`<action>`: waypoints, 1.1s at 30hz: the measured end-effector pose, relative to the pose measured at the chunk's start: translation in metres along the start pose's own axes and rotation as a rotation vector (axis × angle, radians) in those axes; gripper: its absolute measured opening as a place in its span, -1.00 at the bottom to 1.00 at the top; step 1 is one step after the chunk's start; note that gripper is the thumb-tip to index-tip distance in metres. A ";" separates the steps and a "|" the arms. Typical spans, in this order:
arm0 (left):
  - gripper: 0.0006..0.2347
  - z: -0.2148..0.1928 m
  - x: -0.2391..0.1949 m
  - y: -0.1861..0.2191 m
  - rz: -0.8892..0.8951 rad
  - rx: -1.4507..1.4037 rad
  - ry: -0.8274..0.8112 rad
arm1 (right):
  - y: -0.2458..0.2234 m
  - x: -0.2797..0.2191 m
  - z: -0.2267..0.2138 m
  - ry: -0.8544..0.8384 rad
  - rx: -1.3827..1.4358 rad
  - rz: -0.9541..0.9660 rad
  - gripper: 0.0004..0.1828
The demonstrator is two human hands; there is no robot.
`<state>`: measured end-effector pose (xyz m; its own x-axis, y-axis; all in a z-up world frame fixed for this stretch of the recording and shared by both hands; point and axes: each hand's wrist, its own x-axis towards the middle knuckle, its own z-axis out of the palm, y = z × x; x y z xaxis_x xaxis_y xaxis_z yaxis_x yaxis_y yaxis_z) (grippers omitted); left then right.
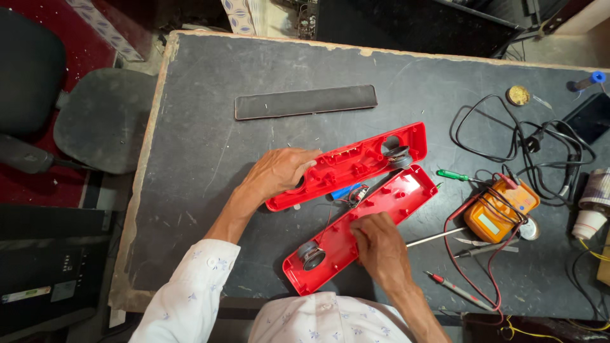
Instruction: The person opens a red portable speaker by prying the casing apart, then removes the battery and circuit board. The person handles the internal components and places them on the workbench.
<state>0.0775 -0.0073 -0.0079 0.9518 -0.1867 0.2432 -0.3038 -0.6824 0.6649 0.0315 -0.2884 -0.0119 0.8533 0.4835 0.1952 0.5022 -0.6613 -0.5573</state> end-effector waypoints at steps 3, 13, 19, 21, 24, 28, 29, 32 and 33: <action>-0.77 0.005 -0.003 -0.004 0.025 0.063 0.014 | -0.002 -0.002 0.002 -0.049 -0.008 -0.010 -0.87; -0.58 0.031 -0.042 0.049 0.024 0.463 0.146 | -0.025 0.044 -0.025 0.108 0.168 -0.053 -0.84; -0.58 0.029 -0.052 0.071 -0.068 0.442 0.154 | -0.017 0.160 -0.011 -0.058 0.014 -0.355 -0.86; -0.60 0.027 -0.052 0.069 -0.090 0.353 0.152 | -0.013 0.193 0.005 -0.203 -0.044 -0.352 -0.82; -0.61 0.019 -0.055 0.057 -0.125 0.155 0.172 | -0.008 0.224 0.029 -0.375 -0.152 -0.318 -0.73; -0.70 0.017 -0.070 0.039 -0.219 -0.097 0.255 | 0.005 0.237 0.047 -0.445 -0.189 -0.383 -0.69; -0.71 0.016 -0.076 0.033 -0.272 -0.172 0.290 | 0.008 0.235 0.049 -0.433 -0.180 -0.412 -0.67; -0.74 0.013 -0.098 0.016 -0.386 -0.233 0.439 | 0.017 0.233 0.051 -0.518 -0.194 -0.365 -0.60; -0.76 0.010 -0.106 0.012 -0.390 -0.142 0.521 | 0.018 0.234 0.052 -0.532 -0.213 -0.387 -0.62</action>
<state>-0.0261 -0.0029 -0.0331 0.8594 0.4453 0.2514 0.0225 -0.5242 0.8513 0.2324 -0.1573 -0.0182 0.4491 0.8873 -0.1048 0.8198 -0.4559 -0.3465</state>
